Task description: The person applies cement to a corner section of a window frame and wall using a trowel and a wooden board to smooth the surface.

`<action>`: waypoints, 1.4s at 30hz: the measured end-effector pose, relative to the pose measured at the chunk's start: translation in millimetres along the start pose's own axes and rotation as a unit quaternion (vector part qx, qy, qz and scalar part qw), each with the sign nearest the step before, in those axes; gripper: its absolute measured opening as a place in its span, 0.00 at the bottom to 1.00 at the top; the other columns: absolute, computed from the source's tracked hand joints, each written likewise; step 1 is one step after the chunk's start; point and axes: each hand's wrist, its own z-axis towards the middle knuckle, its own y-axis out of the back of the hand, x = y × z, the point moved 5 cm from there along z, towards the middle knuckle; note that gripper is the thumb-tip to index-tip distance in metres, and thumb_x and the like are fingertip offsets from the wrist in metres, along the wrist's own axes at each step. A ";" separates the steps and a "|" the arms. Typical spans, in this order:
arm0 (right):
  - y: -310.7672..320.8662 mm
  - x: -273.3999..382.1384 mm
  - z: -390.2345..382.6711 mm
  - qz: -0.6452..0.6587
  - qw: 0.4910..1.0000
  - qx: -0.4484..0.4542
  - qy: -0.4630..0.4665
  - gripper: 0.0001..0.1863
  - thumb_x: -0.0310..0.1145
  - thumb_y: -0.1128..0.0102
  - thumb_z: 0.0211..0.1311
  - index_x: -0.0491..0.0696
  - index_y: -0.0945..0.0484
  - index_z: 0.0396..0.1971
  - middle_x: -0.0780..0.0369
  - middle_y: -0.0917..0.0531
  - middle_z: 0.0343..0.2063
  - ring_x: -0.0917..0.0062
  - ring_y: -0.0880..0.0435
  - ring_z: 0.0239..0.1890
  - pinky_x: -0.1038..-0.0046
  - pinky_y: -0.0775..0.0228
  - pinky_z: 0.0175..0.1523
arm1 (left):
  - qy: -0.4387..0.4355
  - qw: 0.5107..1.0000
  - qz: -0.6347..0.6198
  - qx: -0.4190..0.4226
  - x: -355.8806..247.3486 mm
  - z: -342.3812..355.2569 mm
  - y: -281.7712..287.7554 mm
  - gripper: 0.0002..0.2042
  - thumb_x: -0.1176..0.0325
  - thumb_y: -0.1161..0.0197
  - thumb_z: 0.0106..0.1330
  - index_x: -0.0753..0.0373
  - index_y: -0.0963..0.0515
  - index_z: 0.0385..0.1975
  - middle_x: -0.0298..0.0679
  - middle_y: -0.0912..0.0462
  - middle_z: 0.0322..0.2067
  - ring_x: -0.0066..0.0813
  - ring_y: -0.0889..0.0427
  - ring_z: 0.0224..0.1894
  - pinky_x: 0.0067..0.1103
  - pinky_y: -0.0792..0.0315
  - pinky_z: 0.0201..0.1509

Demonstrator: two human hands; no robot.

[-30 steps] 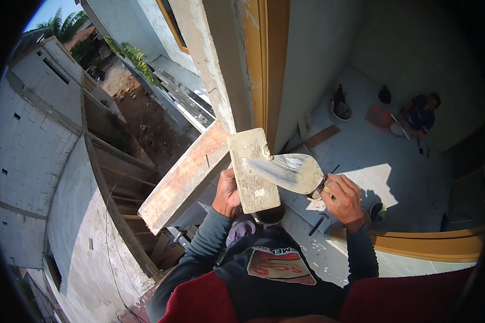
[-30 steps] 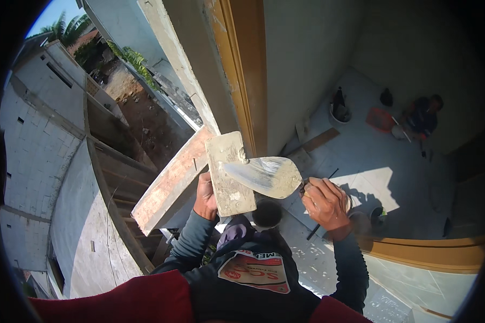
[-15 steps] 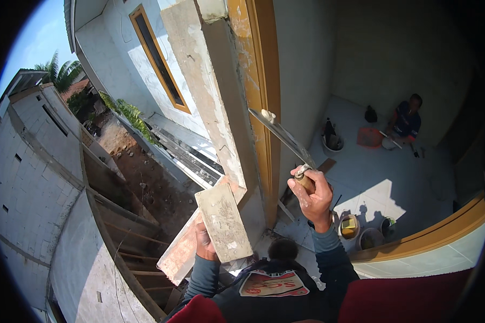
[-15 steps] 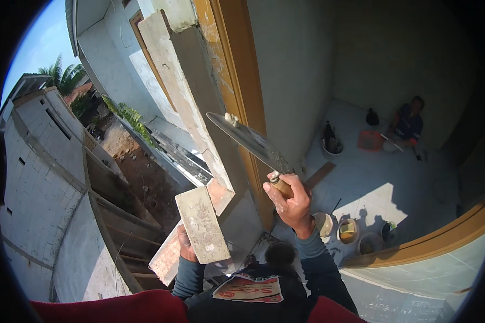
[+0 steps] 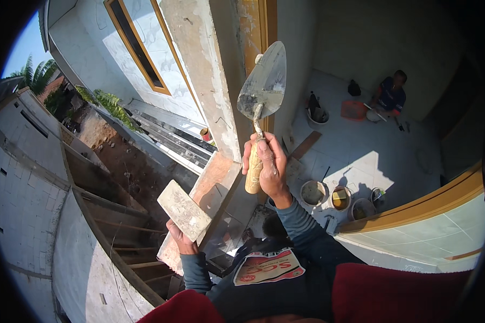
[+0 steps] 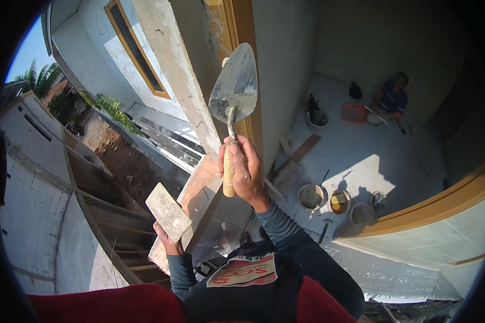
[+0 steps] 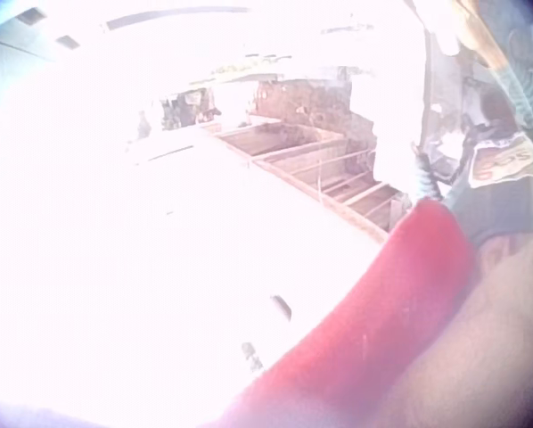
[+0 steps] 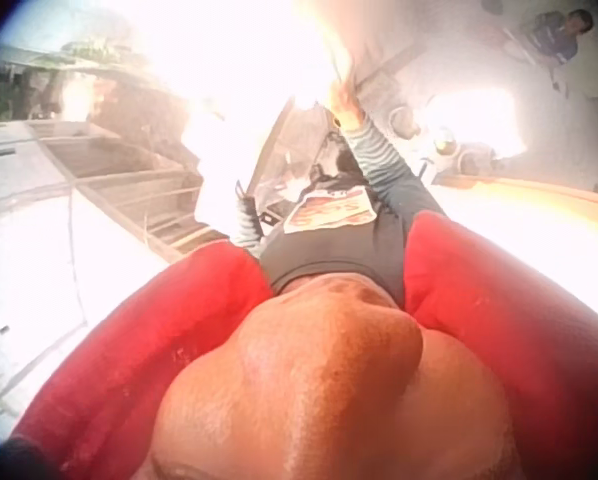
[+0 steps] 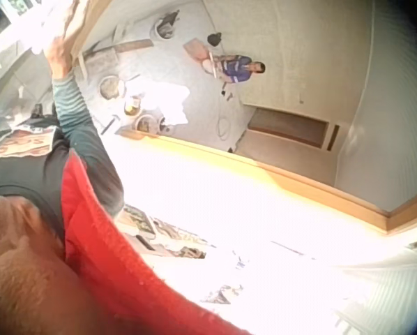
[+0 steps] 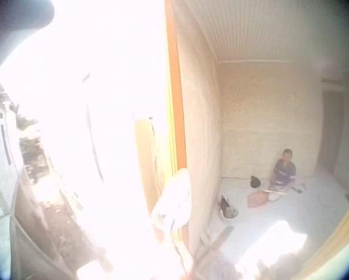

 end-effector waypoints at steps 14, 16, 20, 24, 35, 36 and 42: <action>-21.5 -37.9 3.5 0.052 0.989 0.037 -0.136 0.18 0.46 0.61 0.73 0.44 0.33 0.42 0.62 0.27 0.23 0.82 0.28 0.18 0.78 0.31 0.21 | -0.006 1.000 0.017 -0.025 7.1 -9.3 -5.3 0.23 0.71 0.55 0.57 0.72 0.30 0.53 0.55 0.23 0.49 0.50 0.20 0.48 0.43 0.26 0.55; -14.0 -40.1 -8.7 0.062 0.985 0.056 -0.153 0.20 0.46 0.61 0.72 0.43 0.33 0.42 0.61 0.27 0.23 0.82 0.27 0.17 0.78 0.31 0.19 | -0.008 0.999 0.027 -0.020 10.0 -10.2 -11.2 0.22 0.71 0.55 0.58 0.72 0.29 0.52 0.54 0.22 0.49 0.49 0.20 0.48 0.42 0.26 0.55; -0.4 -25.6 -41.6 0.079 0.953 0.168 -0.238 0.18 0.43 0.60 0.72 0.41 0.32 0.41 0.60 0.27 0.21 0.81 0.27 0.16 0.79 0.32 0.20 | -0.021 0.998 0.050 -0.012 8.1 -10.3 -18.8 0.21 0.71 0.55 0.59 0.73 0.29 0.51 0.54 0.21 0.48 0.49 0.19 0.47 0.41 0.25 0.54; 11.7 -22.5 -23.2 0.128 0.958 0.125 -0.223 0.19 0.44 0.59 0.72 0.41 0.31 0.41 0.59 0.26 0.23 0.79 0.25 0.18 0.78 0.29 0.22 | 0.007 0.999 0.036 0.000 9.7 -8.3 -12.2 0.22 0.70 0.54 0.57 0.73 0.29 0.51 0.55 0.22 0.48 0.50 0.20 0.48 0.42 0.27 0.56; 11.8 -13.4 -9.4 0.033 0.954 0.213 -0.208 0.21 0.47 0.58 0.72 0.41 0.28 0.39 0.63 0.26 0.22 0.84 0.28 0.17 0.81 0.34 0.19 | -0.008 0.995 0.083 -0.046 -9.3 2.3 37.0 0.22 0.72 0.51 0.54 0.73 0.29 0.51 0.53 0.22 0.48 0.49 0.21 0.49 0.42 0.29 0.58; 13.8 -11.9 -6.1 0.031 0.954 0.215 -0.204 0.21 0.47 0.58 0.72 0.41 0.28 0.39 0.63 0.26 0.22 0.84 0.28 0.17 0.81 0.34 0.19 | -0.008 0.996 0.082 -0.042 -9.9 0.9 39.4 0.22 0.72 0.51 0.54 0.73 0.29 0.51 0.53 0.22 0.48 0.49 0.21 0.49 0.42 0.29 0.58; 45.3 -26.3 33.4 0.010 0.976 0.111 -0.185 0.21 0.47 0.58 0.72 0.41 0.29 0.38 0.62 0.26 0.22 0.83 0.28 0.15 0.81 0.34 0.17 | -0.016 0.996 0.056 -0.074 -7.1 -3.9 43.2 0.22 0.70 0.50 0.56 0.71 0.28 0.52 0.53 0.22 0.49 0.49 0.20 0.48 0.42 0.28 0.57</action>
